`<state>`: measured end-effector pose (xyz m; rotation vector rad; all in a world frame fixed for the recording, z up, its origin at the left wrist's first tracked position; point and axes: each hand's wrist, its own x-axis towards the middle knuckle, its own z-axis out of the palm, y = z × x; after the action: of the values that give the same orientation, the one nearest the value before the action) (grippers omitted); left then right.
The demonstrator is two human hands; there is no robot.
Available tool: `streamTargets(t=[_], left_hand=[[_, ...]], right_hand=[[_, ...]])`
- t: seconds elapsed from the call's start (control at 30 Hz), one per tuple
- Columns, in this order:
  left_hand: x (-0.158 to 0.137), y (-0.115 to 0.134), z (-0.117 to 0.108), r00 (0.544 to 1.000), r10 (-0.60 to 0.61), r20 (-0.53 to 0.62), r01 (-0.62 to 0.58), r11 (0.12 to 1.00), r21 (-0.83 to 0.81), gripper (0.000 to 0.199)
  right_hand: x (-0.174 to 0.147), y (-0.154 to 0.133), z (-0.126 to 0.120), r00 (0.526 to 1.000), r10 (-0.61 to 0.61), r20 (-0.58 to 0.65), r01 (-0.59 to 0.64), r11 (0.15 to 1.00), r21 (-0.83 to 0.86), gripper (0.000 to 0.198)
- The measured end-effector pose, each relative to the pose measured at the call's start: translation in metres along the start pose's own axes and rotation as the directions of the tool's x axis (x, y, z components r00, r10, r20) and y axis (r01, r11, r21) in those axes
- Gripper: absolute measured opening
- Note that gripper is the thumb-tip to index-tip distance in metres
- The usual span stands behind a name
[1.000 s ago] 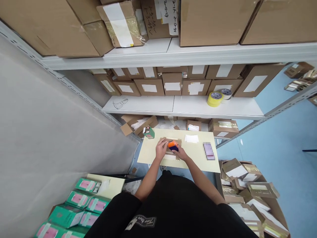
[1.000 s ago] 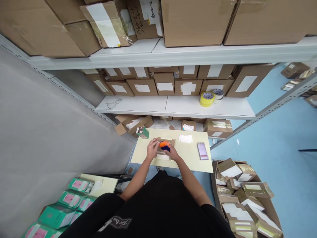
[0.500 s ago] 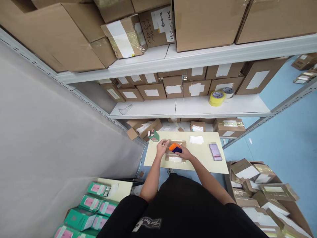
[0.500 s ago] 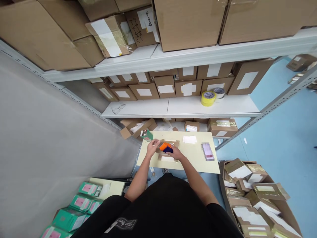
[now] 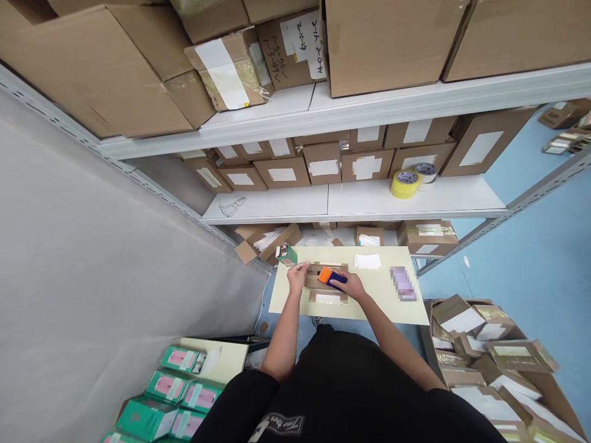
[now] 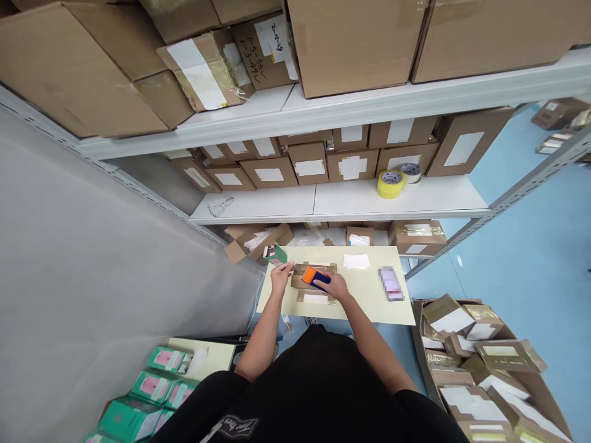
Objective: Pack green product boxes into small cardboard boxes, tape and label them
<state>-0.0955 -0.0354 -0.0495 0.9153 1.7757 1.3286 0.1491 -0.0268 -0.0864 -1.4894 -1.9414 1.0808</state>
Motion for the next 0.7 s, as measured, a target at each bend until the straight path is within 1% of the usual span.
streamTargets(t=[0.1,0.2,0.3,0.4,0.47,0.57,0.7], left_hand=[[0.000,0.001,0.001,0.999,-0.018,0.033,0.020,0.998,-0.058,0.046],[-0.001,0.001,0.000,0.999,-0.035,0.014,0.036,0.997,-0.071,0.050],[-0.004,0.002,-0.003,0.998,-0.056,0.005,0.056,0.995,-0.083,0.053],[-0.006,0.005,-0.006,0.999,-0.053,0.009,0.054,0.992,-0.112,0.055],[-0.008,0.007,-0.006,0.999,-0.051,-0.015,0.049,0.991,-0.126,0.054],[-0.009,0.008,-0.005,0.995,-0.065,-0.071,0.054,0.988,-0.146,0.049],[-0.009,0.001,-0.003,0.991,-0.091,-0.102,0.075,0.986,-0.146,0.044]], right_hand=[[0.002,-0.004,-0.006,0.999,0.033,-0.019,-0.033,0.999,0.000,0.050],[0.005,-0.011,-0.016,0.998,0.059,-0.018,-0.058,0.998,0.037,0.051],[0.008,-0.020,-0.027,0.996,0.075,-0.052,-0.069,0.992,0.108,0.054],[0.012,-0.029,-0.038,0.995,0.068,-0.076,-0.058,0.989,0.134,0.057],[0.017,-0.032,-0.042,0.997,0.047,-0.060,-0.039,0.991,0.127,0.057],[0.027,-0.032,-0.042,0.999,0.029,-0.013,-0.028,0.996,0.082,0.056],[0.034,-0.022,-0.028,0.998,0.043,0.050,-0.043,0.999,-0.005,0.054]])
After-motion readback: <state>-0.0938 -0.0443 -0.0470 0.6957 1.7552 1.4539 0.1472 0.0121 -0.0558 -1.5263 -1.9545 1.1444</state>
